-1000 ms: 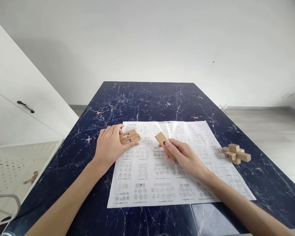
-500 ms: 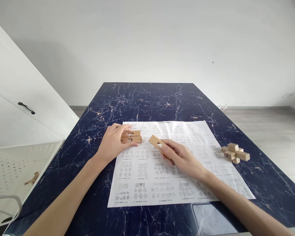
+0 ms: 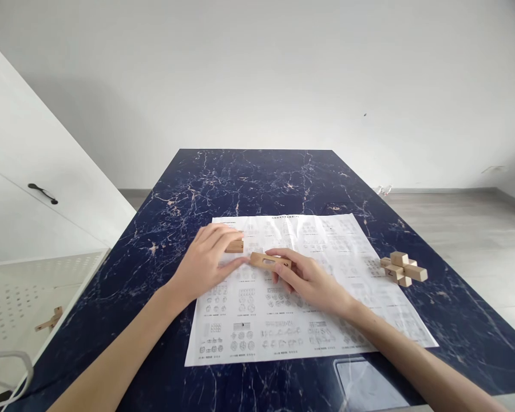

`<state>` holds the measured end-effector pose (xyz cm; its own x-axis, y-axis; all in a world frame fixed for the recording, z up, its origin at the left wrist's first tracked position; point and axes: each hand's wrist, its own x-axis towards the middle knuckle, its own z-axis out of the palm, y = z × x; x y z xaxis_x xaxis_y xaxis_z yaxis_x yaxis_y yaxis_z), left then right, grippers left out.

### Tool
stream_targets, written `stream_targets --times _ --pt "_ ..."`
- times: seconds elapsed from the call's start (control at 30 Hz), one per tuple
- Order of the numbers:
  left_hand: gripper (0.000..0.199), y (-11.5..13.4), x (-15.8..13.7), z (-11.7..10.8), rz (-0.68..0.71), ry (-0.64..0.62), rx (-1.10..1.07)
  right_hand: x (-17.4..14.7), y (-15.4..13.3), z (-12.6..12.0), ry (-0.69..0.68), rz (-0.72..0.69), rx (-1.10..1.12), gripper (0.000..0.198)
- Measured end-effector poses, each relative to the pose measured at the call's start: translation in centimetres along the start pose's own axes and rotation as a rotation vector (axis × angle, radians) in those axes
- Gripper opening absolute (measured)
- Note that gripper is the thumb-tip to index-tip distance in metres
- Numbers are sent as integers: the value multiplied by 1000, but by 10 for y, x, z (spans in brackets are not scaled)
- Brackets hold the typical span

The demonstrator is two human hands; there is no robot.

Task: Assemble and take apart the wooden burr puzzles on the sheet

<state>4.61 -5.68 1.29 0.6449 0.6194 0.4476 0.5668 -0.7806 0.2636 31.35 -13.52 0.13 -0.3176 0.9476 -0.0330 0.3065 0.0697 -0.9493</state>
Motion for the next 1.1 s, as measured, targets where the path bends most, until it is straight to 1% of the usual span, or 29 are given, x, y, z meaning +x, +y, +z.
stream_targets --times 0.1,0.17,0.27,0.33,0.43,0.6,0.73,0.83,0.9,0.97,1.1 --pt "38 19 0 4 135 -41 -43 -1 -2 1 -11 -31 -66 40" --pt "37 29 -1 7 208 -44 -46 -1 -4 1 -40 -40 -73 39" --pt "31 36 -3 9 292 -35 -3 -2 -5 2 -88 -37 -43 38" --pt "30 35 -4 8 312 -39 29 -1 -5 3 -97 -35 -15 37" --pt "28 27 -6 2 309 -62 53 -1 -3 3 -73 -30 27 36" --pt "18 11 -5 -14 270 -125 30 1 1 2 -10 11 53 34" --pt "16 6 -3 -21 223 -153 51 1 1 1 -4 23 58 32" --pt "30 7 -3 -19 165 -160 54 0 0 1 -7 33 63 32" --pt "36 9 -3 -14 135 -158 42 0 -1 1 -8 36 64 32" --pt "35 12 -3 -9 129 -170 27 0 -1 1 -5 39 61 33" --pt "24 11 -3 -4 164 -203 17 1 -2 1 -1 37 52 34"
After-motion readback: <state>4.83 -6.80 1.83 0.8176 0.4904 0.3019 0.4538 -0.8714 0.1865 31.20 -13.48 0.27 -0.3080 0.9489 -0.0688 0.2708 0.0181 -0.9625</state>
